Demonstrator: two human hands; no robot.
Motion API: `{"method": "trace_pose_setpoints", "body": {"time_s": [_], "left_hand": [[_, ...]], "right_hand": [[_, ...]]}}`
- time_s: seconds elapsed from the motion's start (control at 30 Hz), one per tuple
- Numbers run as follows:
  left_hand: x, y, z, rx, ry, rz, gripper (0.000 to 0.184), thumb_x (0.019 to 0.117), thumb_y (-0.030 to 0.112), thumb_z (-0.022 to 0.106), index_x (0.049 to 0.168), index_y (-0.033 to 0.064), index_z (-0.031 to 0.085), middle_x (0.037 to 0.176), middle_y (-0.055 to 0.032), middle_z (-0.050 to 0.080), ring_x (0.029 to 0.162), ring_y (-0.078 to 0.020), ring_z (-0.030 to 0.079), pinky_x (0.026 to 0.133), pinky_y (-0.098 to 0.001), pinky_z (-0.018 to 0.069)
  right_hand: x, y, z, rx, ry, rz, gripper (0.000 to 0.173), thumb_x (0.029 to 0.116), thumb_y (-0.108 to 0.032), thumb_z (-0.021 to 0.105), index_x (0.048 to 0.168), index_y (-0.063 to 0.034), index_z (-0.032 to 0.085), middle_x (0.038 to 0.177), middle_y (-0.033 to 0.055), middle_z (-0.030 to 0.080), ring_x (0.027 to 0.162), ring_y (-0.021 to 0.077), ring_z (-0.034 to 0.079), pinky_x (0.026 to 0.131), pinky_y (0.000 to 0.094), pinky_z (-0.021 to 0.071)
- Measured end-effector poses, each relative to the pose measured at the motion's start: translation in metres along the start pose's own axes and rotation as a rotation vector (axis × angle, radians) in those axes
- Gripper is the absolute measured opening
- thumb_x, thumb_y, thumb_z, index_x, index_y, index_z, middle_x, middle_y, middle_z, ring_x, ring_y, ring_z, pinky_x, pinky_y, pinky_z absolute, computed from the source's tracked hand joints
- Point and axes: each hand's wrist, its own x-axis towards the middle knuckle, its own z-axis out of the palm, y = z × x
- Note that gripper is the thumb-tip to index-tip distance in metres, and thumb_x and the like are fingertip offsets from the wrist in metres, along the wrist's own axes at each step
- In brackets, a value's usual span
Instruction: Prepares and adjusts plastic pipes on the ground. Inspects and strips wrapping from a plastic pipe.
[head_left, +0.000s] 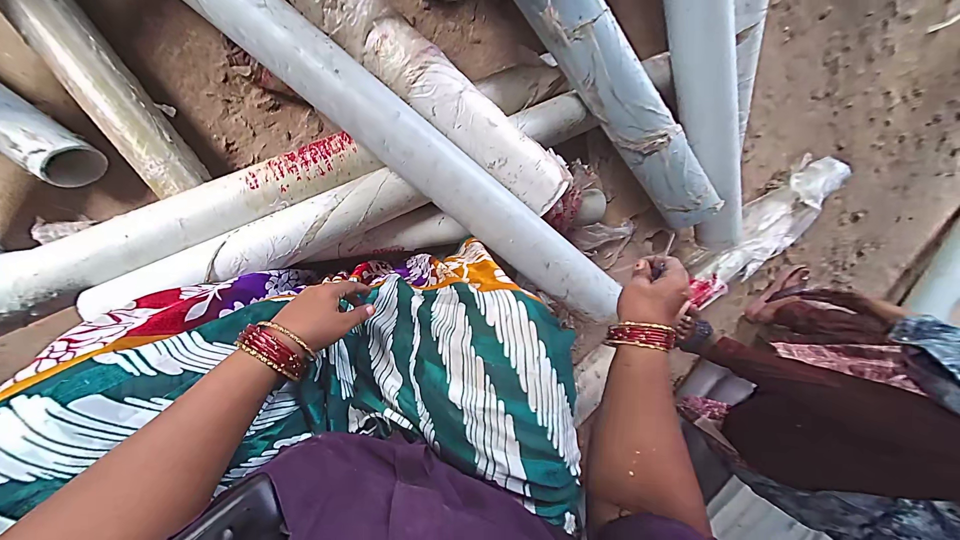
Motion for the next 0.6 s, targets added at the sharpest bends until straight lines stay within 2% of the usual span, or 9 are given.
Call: {"method": "trace_pose_setpoints", "body": {"time_s": [0.1,0.17,0.23,0.37,0.5,0.6], "left_hand": [[0.000,-0.002,0.002,0.012,-0.005,0.033,0.038,0.1041,0.024,0.063,0.137,0.0047,0.063,0.120,-0.0174,0.070,0.102,-0.0338,0.068,0.093,-0.0570,0.0511],[0.000,-0.002,0.003,0.019,0.004,0.040,0.038,0.1042,0.025,0.063,0.137,0.0053,0.063,0.120,-0.0168,0.071,0.102,-0.0329,0.069,0.093,-0.0566,0.0514],[0.001,0.000,0.001,0.019,0.009,0.028,0.038,0.1047,0.025,0.062,0.138,0.0061,0.062,0.120,-0.0158,0.071,0.102,-0.0320,0.069,0.093,-0.0561,0.0514],[0.002,-0.002,0.001,0.023,0.006,0.010,0.038,0.1046,0.025,0.062,0.137,0.0061,0.063,0.117,-0.0152,0.072,0.100,-0.0320,0.069,0.092,-0.0560,0.0514],[0.003,-0.003,0.002,0.011,-0.015,-0.006,0.038,0.1046,0.025,0.063,0.138,0.0062,0.063,0.120,-0.0159,0.071,0.104,-0.0332,0.069,0.095,-0.0570,0.0510],[0.003,-0.003,0.001,0.016,-0.008,0.003,0.039,0.1046,0.026,0.063,0.138,0.0059,0.062,0.119,-0.0149,0.072,0.104,-0.0320,0.069,0.095,-0.0557,0.0511]], "right_hand": [[0.005,0.011,0.010,0.150,-0.137,-0.359,0.023,0.0962,-0.001,0.064,0.117,0.0072,0.068,0.115,0.0265,0.067,0.106,0.0344,0.066,0.093,0.0482,0.0526],[0.006,0.000,0.033,0.166,-0.211,-0.601,0.020,0.0939,0.001,0.066,0.112,0.0053,0.074,0.112,0.0254,0.070,0.102,0.0350,0.068,0.090,0.0477,0.0548],[0.010,-0.011,0.057,0.163,-0.193,-0.768,0.020,0.0917,0.002,0.067,0.109,0.0040,0.077,0.111,0.0267,0.070,0.101,0.0381,0.069,0.090,0.0509,0.0556],[0.013,-0.017,0.078,0.128,-0.088,-0.861,0.012,0.0926,-0.002,0.069,0.095,0.0047,0.078,0.104,0.0246,0.072,0.096,0.0370,0.071,0.085,0.0509,0.0569],[0.011,-0.020,0.080,-0.094,0.020,-1.012,0.018,0.0906,0.008,0.059,0.091,0.0022,0.076,0.107,0.0216,0.075,0.086,0.0396,0.075,0.064,0.0539,0.0581],[0.016,-0.031,0.075,-0.253,-0.108,-1.118,0.017,0.0834,0.016,0.058,0.092,0.0080,0.070,0.104,0.0279,0.070,0.070,0.0446,0.070,0.052,0.0565,0.0536]]}}
